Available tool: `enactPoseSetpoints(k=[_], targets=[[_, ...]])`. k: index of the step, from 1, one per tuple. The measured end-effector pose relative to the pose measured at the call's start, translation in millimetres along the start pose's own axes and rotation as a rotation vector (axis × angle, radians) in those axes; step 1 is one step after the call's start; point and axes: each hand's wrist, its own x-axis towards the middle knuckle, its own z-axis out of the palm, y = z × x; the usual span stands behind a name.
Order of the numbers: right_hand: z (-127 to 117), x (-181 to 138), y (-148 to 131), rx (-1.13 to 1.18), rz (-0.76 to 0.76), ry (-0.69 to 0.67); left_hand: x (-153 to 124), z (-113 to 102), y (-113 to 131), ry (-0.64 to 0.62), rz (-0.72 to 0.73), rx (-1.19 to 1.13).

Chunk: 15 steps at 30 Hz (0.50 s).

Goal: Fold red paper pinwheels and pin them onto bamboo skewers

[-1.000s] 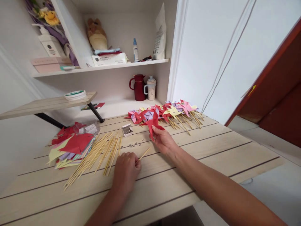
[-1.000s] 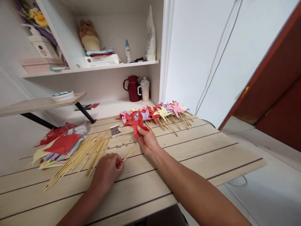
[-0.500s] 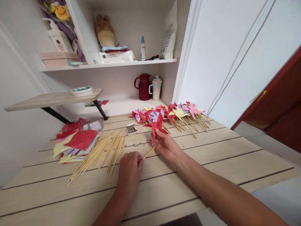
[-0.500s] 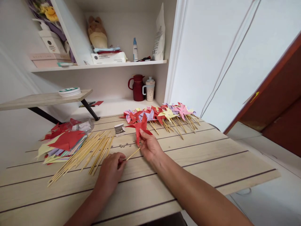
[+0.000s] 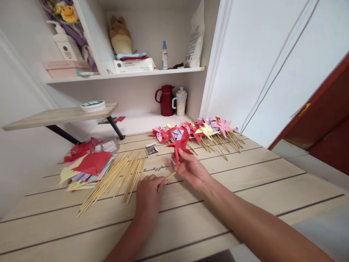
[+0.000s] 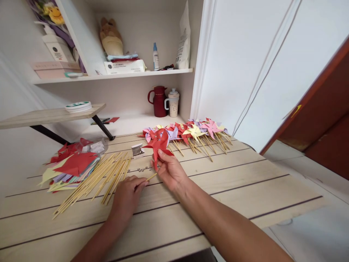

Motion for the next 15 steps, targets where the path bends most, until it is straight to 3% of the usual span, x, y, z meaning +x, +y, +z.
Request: enactPoseSetpoints(k=[5, 10, 15], targets=[[1, 1, -16, -0.054, -0.158, -0.088, 20, -13, -9, 0.181, -0.119, -0.371], [4, -6, -31, -0.266, -0.351, -0.2, 32, -16, -6, 0.133, -0.307, -0.992], [-2, -13, -33, -0.594, -0.5, -0.375, 24, -18, -5, 0.14, -0.371, -1.186]])
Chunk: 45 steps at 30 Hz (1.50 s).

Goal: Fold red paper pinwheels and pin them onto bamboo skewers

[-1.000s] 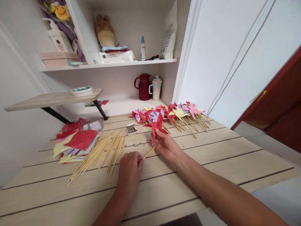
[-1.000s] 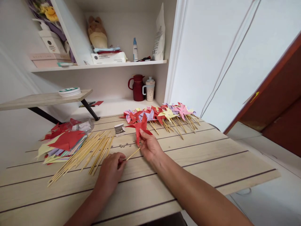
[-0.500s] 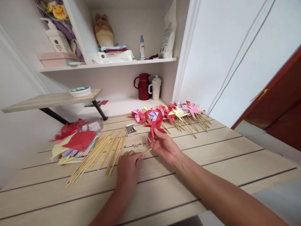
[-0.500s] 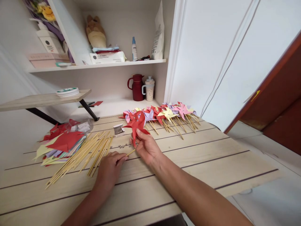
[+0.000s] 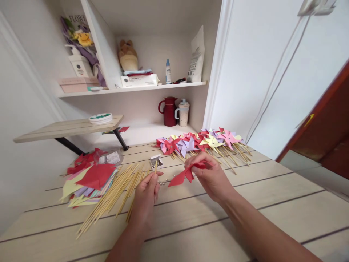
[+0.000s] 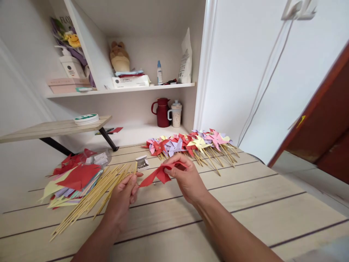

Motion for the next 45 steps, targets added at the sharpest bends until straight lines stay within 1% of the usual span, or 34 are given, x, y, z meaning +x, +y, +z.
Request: enactPoseSetpoints(k=[3, 7, 9, 14, 20, 26, 31, 34, 37, 45], targets=[[-2, -3, 0, -0.163, -0.093, -0.133, -7, -2, 4, -0.04, 0.001, -0.038], [1, -5, -3, -0.34, -0.214, -0.313, -15, 2, 4, -0.138, -0.029, -0.021], [4, -6, -4, -0.398, -0.272, -0.357, -18, 6, 3, -0.167, -0.039, 0.001], [11, -8, -6, -0.474, -0.385, -0.432, -26, 9, 4, -0.17, 0.006, 0.099], [12, -9, -10, -0.473, -0.414, -0.426, -28, 11, 8, -0.164, 0.054, 0.208], [9, -9, -9, -0.474, -0.365, -0.398, -29, 13, 6, -0.215, 0.043, 0.19], [8, -9, -6, -0.468, -0.327, -0.387, -29, 10, 2, -0.161, 0.107, 0.213], [8, -9, -5, -0.46, -0.313, -0.376, -30, 10, 4, -0.155, 0.105, 0.216], [9, -10, -5, -0.465, -0.305, -0.367, -31, 11, 7, -0.147, 0.142, 0.222], [9, -10, -2, -0.479, -0.309, -0.396, -30, 7, 6, 0.003, 0.191, 0.26]])
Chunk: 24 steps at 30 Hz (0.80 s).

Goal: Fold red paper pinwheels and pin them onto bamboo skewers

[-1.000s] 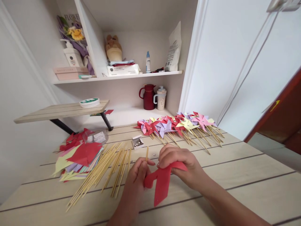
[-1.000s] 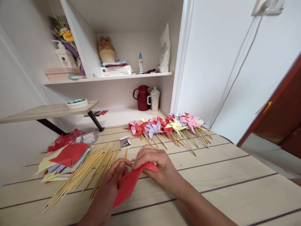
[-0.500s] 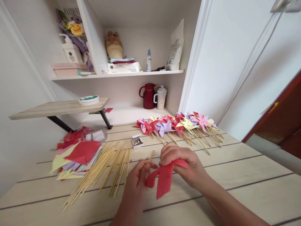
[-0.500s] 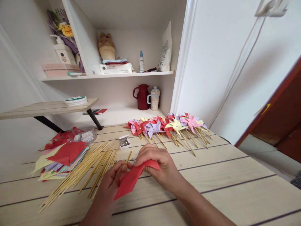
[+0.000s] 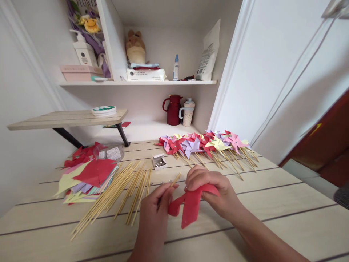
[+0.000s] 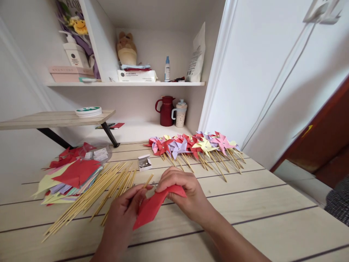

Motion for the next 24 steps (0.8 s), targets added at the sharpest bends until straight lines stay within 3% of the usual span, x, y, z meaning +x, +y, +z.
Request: enactPoseSetpoints(k=[10, 19, 24], targets=[[-1, -2, 3, -0.003, -0.001, 0.012, -2, -1, -3, 0.042, 0.13, 0.014], [1, -2, 4, -0.011, -0.021, 0.019, -4, -2, -12, 0.184, 0.564, 0.242], [1, -2, 4, -0.001, -0.014, 0.015, -3, -2, -11, 0.237, 0.659, 0.303]])
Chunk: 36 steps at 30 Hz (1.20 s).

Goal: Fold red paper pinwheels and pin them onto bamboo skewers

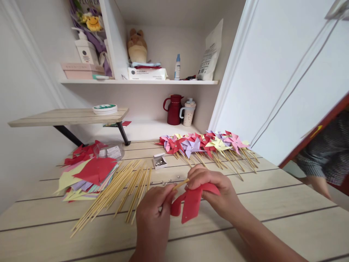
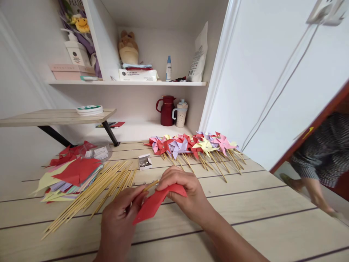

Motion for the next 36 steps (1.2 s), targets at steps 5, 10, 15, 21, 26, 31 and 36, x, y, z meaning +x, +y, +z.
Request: enactPoseSetpoints(k=[5, 10, 15, 21, 26, 31, 36], targets=[[-0.1, -0.8, 0.5, -0.008, -0.001, 0.003, -0.6, 1.4, -1.3, 0.004, 0.052, 0.03], [0.5, -1.0, -0.4, -0.014, 0.008, 0.016, -0.5, 0.1, -0.1, 0.006, 0.1, 0.059], [1.2, -1.7, -1.5, -0.017, 0.028, 0.021, -1.6, 0.5, 0.3, 0.025, 0.128, 0.08], [1.0, -2.0, -2.6, -0.02, 0.063, 0.022, -4.3, 1.5, -4.3, 0.04, 0.185, 0.073], [1.2, -1.8, -3.1, -0.013, 0.081, 0.021, -5.3, 1.1, -4.2, 0.037, 0.228, 0.125], [0.9, -1.9, -3.2, -0.007, 0.089, 0.025, -5.9, -0.3, -4.0, 0.062, 0.237, 0.171], [0.6, -1.9, -2.6, -0.004, 0.078, 0.028, -3.8, -2.9, -1.1, 0.068, 0.248, 0.197]])
